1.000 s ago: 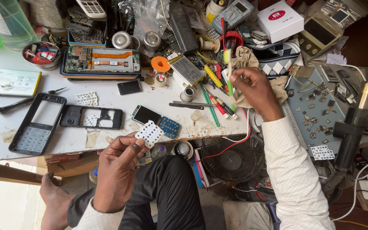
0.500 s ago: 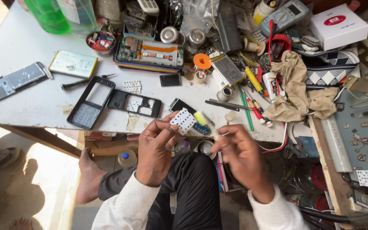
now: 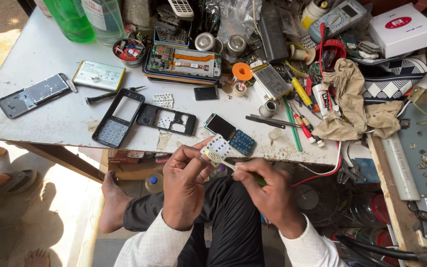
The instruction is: The person assembles a JioPhone by attaching the keypad to the mainboard, cleaning the keypad with a toothbrush, and testing the device. The phone powers on and displays the JioPhone boot screen.
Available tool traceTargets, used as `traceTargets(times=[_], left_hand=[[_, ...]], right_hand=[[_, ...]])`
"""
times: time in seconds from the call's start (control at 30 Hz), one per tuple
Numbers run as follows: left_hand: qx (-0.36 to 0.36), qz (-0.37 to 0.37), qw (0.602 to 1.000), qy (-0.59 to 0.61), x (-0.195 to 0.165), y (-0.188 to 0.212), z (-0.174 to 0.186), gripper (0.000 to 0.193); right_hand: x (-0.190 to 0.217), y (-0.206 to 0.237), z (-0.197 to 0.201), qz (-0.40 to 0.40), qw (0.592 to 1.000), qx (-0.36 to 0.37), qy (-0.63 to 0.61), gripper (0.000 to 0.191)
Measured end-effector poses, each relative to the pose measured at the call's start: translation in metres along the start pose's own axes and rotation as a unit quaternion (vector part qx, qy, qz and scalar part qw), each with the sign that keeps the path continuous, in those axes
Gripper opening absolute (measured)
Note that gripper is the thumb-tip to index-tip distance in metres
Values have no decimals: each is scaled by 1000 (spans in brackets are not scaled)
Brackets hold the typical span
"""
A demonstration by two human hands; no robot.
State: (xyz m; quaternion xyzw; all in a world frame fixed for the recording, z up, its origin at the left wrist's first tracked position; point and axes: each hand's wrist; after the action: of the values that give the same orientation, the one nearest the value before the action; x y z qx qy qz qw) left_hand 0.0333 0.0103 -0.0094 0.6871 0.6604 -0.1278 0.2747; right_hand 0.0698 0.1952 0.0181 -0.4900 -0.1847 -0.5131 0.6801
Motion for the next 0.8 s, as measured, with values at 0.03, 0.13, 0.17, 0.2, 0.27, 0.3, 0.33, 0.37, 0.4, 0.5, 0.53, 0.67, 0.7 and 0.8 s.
traceTargets(times=[0.03, 0.13, 0.17, 0.2, 0.27, 0.3, 0.33, 0.37, 0.4, 0.5, 0.53, 0.67, 0.7, 0.8], left_hand=[[-7, 4, 1000, -5, -1, 0, 1, 6], [8, -2, 1000, 3, -1, -4, 2, 8], [31, -8, 999, 11, -1, -4, 2, 9], [53, -13, 998, 18, -2, -2, 3, 10], [32, 13, 999, -33, -8, -4, 4, 8], [24, 23, 998, -54, -11, -7, 2, 7], [29, 31, 998, -55, -14, -9, 1, 7], [31, 45, 997, -58, -18, -8, 2, 7], [35, 62, 995, -64, -20, -6, 2, 7], [70, 39, 992, -95, -24, -2, 2, 6], [77, 32, 993, -88, -22, -2, 1, 6], [80, 47, 991, -93, -22, 0, 5, 5], [73, 52, 991, -96, -23, 0, 6, 4], [99, 29, 992, -69, -23, 0, 6, 7]], right_hand=[[-1, 0, 1, 11, 999, -47, 23, 14], [0, -6, 5, 36, 993, -91, 62, 12], [3, -8, 7, 27, 997, -44, 51, 12], [6, -10, 9, 17, 999, 2, 41, 11], [10, -26, 16, 83, 984, -61, 143, 12], [11, -36, 20, 121, 969, -90, 195, 12], [14, -44, 24, 143, 969, -60, 190, 14], [17, -47, 29, 158, 969, -29, 185, 16], [21, -50, 31, 171, 969, 0, 180, 17], [26, -62, 30, 179, 948, -5, 263, 17], [28, -62, 29, 200, 946, 1, 254, 18], [27, -64, 26, 196, 947, 0, 252, 15], [24, -67, 28, 186, 947, -2, 261, 14], [16, -64, 23, 221, 947, 8, 234, 15]])
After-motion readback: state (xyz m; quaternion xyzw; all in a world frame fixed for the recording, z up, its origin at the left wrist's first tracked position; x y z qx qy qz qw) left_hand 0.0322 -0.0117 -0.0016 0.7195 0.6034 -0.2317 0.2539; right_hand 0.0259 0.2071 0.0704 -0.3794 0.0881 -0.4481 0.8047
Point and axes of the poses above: each hand's wrist, its own y-axis away from the middle knuckle, its own z-axis out of the back of the hand, x = y × z, and after that the axes turned 8 degrees about -x, right-handed
